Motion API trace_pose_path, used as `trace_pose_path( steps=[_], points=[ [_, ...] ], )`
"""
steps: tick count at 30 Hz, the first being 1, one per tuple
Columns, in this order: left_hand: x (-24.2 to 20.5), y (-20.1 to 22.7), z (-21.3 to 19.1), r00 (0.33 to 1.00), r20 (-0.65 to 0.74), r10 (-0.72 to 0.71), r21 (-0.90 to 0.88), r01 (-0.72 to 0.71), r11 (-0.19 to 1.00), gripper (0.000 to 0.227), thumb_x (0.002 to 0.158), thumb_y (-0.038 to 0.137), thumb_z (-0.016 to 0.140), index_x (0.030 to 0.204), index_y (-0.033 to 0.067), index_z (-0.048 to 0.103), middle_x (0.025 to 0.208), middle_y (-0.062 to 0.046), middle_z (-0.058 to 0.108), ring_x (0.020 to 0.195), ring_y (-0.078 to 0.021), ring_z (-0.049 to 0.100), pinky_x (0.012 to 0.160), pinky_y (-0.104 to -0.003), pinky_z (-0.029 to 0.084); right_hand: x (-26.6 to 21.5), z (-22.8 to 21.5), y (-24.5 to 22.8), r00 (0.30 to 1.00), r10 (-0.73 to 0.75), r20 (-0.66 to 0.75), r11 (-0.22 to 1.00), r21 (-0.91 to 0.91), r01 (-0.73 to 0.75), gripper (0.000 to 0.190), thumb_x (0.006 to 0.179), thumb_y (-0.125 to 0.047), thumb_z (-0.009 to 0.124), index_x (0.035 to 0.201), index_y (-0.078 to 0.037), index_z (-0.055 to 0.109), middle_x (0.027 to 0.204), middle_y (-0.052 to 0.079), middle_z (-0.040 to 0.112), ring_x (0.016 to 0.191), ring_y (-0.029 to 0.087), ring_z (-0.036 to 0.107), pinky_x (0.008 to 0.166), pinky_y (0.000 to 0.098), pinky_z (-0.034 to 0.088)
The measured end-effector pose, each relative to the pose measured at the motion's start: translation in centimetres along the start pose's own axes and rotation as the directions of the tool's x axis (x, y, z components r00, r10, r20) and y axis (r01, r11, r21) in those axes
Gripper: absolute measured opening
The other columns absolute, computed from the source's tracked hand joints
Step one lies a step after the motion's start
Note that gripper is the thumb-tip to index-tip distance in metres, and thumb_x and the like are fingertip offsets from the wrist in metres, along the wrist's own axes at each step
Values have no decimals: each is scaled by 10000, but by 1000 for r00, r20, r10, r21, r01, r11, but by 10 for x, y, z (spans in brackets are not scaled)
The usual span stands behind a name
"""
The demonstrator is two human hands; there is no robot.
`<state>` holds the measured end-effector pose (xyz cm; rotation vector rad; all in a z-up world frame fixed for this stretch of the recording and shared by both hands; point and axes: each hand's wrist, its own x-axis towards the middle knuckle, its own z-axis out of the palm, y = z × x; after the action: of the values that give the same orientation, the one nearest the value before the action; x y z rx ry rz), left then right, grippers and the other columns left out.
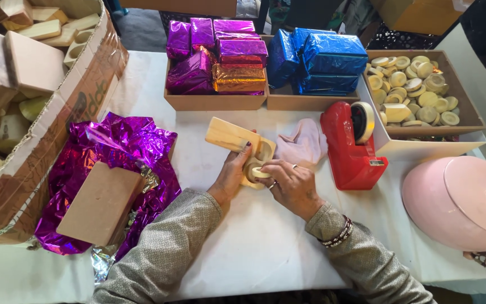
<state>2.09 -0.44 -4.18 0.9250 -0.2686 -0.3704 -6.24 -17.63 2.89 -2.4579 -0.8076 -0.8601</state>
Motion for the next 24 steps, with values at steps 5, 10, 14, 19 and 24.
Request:
trace_pose_path(
  steps=[5, 10, 14, 19, 24],
  points=[
    [-6, 11, 8, 997, 4, -75, -30, 75, 997, 578, 1050, 382, 487, 1540, 83, 420, 1330, -72, 593, 1147, -143, 615, 910, -294, 548, 11, -5, -13, 992, -128, -8, 985, -117, 126, 294, 819, -169, 805, 1092, -130, 703, 1127, 0, 687, 774, 170, 707, 622, 322, 535],
    [-6, 8, 6, 996, 45, -82, 49, 80, 996, 564, 1064, 387, 481, 1523, 62, 432, 1314, -69, 608, 1125, -134, 624, 910, -278, 557, 7, -2, -12, 984, -175, -44, 969, -183, 164, 275, 803, -151, 817, 1070, -157, 752, 1058, -28, 672, 707, 129, 669, 588, 310, 513],
    [-9, 16, 10, 993, 11, -115, 45, 115, 992, 565, 1055, 402, 472, 1514, 74, 439, 1301, -62, 614, 1099, -128, 629, 886, -275, 558, 9, -1, -13, 981, -192, 6, 961, -203, 189, 270, 807, -185, 818, 1071, -150, 770, 1027, -34, 668, 646, 119, 639, 558, 300, 500],
    [-2, 9, 3, 996, -22, -92, -40, 91, 995, 564, 1050, 404, 482, 1514, 85, 455, 1264, -66, 625, 1062, -135, 636, 858, -283, 562, 8, 2, -12, 986, -168, 25, 979, -116, 169, 216, 834, -203, 822, 1037, -141, 783, 1017, -24, 668, 636, 131, 655, 553, 307, 510],
    [-3, 15, 6, 995, -14, -98, -43, 97, 994, 555, 1041, 395, 487, 1506, 94, 458, 1271, -65, 632, 1082, -135, 642, 873, -283, 568, 9, 3, -10, 985, -104, 141, 995, 23, 102, 169, 824, -142, 806, 983, -93, 778, 1074, 34, 686, 702, 183, 713, 629, 333, 571]
  ],
)
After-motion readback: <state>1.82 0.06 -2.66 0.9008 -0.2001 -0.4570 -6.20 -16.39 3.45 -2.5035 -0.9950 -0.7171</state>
